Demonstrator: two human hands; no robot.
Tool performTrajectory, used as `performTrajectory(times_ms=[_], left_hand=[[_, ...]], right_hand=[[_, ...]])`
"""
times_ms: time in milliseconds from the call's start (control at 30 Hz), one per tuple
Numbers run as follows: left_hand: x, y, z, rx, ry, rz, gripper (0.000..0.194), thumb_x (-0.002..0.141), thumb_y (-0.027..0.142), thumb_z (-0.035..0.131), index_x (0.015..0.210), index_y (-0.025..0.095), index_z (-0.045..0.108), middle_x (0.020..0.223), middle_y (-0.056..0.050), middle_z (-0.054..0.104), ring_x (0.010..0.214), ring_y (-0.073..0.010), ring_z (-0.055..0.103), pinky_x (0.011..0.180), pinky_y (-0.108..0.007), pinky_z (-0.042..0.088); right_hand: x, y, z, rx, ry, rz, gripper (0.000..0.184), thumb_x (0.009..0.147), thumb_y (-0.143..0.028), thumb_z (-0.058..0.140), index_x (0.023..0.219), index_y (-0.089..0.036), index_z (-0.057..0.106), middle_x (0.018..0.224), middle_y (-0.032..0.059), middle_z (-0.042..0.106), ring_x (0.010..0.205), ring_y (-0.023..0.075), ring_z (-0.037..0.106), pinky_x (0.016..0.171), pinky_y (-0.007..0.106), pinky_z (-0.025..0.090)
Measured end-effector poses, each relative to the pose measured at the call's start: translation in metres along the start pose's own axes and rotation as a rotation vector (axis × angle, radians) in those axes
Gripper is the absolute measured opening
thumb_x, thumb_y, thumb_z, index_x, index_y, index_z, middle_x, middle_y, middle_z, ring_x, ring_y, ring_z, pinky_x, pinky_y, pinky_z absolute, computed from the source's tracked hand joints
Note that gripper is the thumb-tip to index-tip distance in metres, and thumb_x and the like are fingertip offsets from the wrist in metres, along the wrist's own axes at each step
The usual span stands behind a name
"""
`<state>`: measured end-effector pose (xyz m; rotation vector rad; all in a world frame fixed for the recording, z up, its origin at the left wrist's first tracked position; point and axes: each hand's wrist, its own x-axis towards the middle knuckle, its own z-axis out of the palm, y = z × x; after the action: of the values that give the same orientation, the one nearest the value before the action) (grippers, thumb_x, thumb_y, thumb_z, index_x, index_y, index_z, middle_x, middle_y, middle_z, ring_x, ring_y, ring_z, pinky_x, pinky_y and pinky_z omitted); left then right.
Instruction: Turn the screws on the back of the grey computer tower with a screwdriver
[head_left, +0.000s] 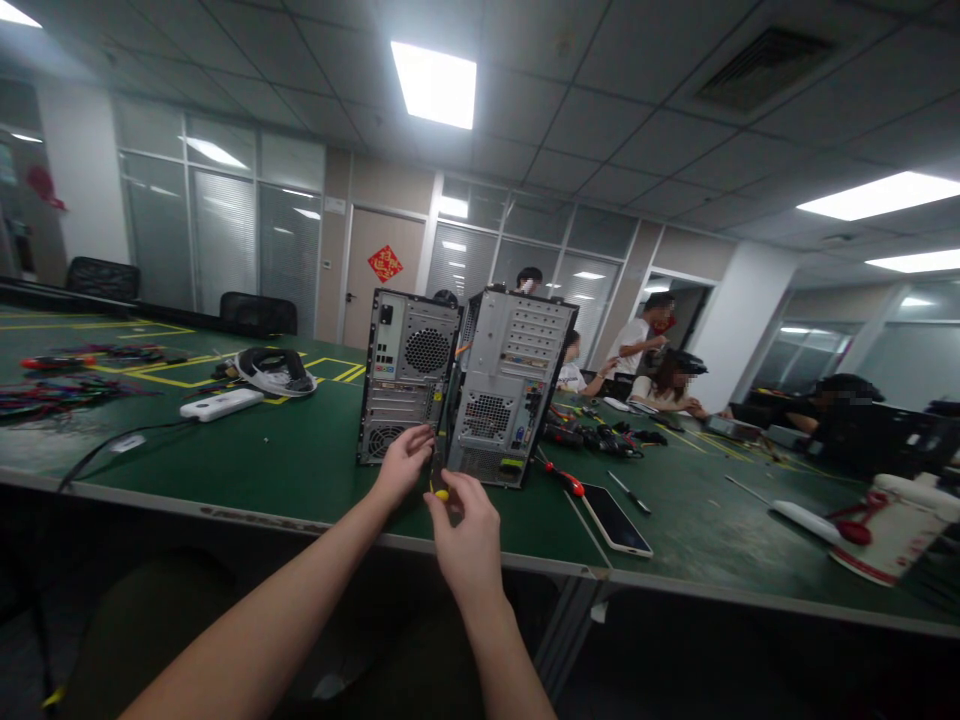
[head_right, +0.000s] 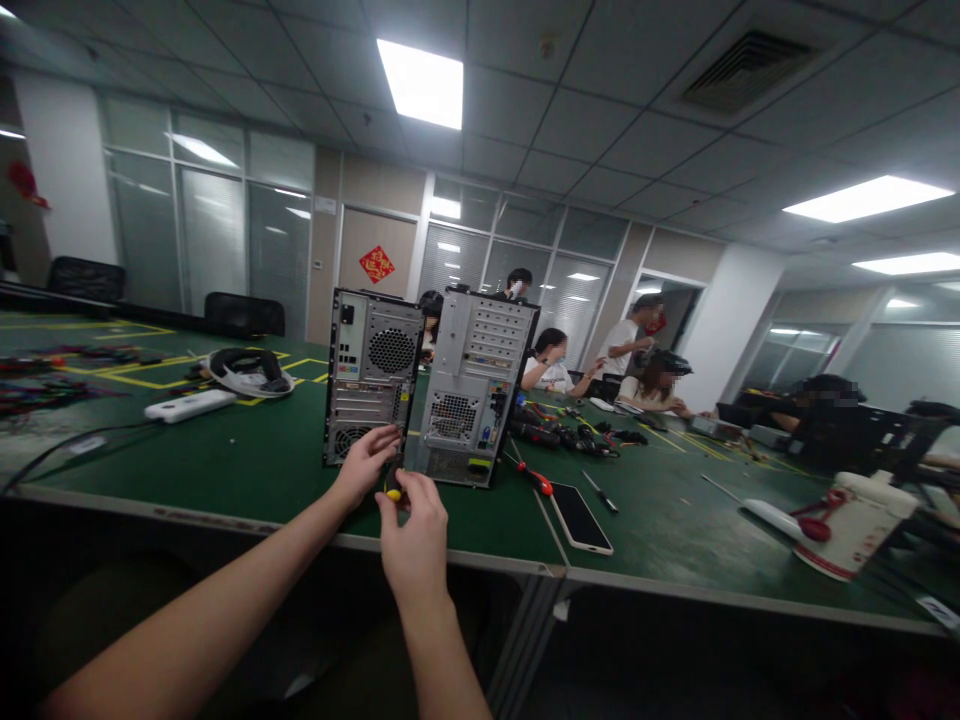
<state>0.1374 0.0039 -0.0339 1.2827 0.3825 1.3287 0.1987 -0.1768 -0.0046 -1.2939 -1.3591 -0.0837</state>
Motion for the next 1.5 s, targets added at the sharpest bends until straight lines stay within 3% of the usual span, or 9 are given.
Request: performTrajectory(times_ms=[133,233,500,700,933,1267,1500], left_hand=[[0.001,-0.001,0.0,-0.012,-0.002,0.007,0.047,0.071,0.023,0.083,0.115,0.016,0.069,0.13,-0.018,0.071,0.126,-0.0328,0.066,0.116,-0.053,0.042],[0.001,-0.003,-0.001,-0.017,-0.006,0.017,0.046,0.071,0.022,0.082,0.115,0.015,0.069,0.131,-0.019,0.071,0.127,-0.0336,0.065,0.117,-0.055,0.041],[0.007,-0.012,-0.004,0.006,-0.014,0.027,0.045,0.074,0.016,0.076,0.117,0.015,0.066,0.131,-0.019,0.07,0.126,-0.0323,0.066,0.118,-0.057,0.04],[0.011,-0.018,-0.005,0.016,-0.009,0.046,0.043,0.075,0.012,0.071,0.117,0.015,0.064,0.132,-0.02,0.069,0.125,-0.0319,0.066,0.117,-0.058,0.041],[0.009,-0.014,-0.005,0.012,-0.028,0.041,0.044,0.075,0.011,0.069,0.118,0.016,0.062,0.132,-0.019,0.069,0.125,-0.0302,0.067,0.116,-0.055,0.042],[0.011,-0.015,-0.006,-0.029,0.0,0.039,0.043,0.073,0.011,0.072,0.115,0.016,0.064,0.129,-0.019,0.071,0.122,-0.0303,0.068,0.117,-0.058,0.04],[0.013,-0.019,-0.005,-0.045,0.001,0.053,0.043,0.073,0.009,0.071,0.114,0.017,0.064,0.128,-0.018,0.071,0.125,-0.0295,0.067,0.119,-0.057,0.038]], right_hand=[[-0.001,0.001,0.001,-0.002,0.021,-0.007,0.024,0.09,-0.02,0.069,0.113,-0.017,0.075,0.107,0.0112,0.074,0.092,0.0216,0.073,0.079,0.028,0.063],[0.0,0.002,0.0,-0.028,0.044,-0.032,0.025,0.092,-0.02,0.065,0.116,-0.018,0.075,0.113,0.0124,0.074,0.102,0.0232,0.072,0.086,0.031,0.062],[-0.001,0.003,-0.002,-0.069,-0.038,-0.036,0.031,0.091,-0.018,0.062,0.12,-0.02,0.074,0.123,0.0126,0.07,0.113,0.0263,0.069,0.097,0.039,0.058],[-0.001,0.003,-0.002,-0.08,-0.046,-0.035,0.03,0.091,-0.019,0.062,0.117,-0.02,0.075,0.122,0.0127,0.07,0.111,0.0271,0.069,0.096,0.04,0.058],[0.003,0.003,-0.003,-0.052,0.044,0.002,0.026,0.093,-0.026,0.061,0.114,-0.015,0.073,0.112,0.0144,0.073,0.097,0.0247,0.072,0.083,0.035,0.062],[0.002,0.006,-0.005,-0.088,0.001,-0.047,0.025,0.093,-0.024,0.06,0.113,-0.018,0.074,0.119,0.0143,0.072,0.11,0.0274,0.07,0.096,0.041,0.059],[0.003,0.006,-0.005,-0.098,0.023,-0.054,0.026,0.092,-0.024,0.06,0.113,-0.017,0.074,0.116,0.0147,0.073,0.106,0.0269,0.071,0.093,0.04,0.06]])
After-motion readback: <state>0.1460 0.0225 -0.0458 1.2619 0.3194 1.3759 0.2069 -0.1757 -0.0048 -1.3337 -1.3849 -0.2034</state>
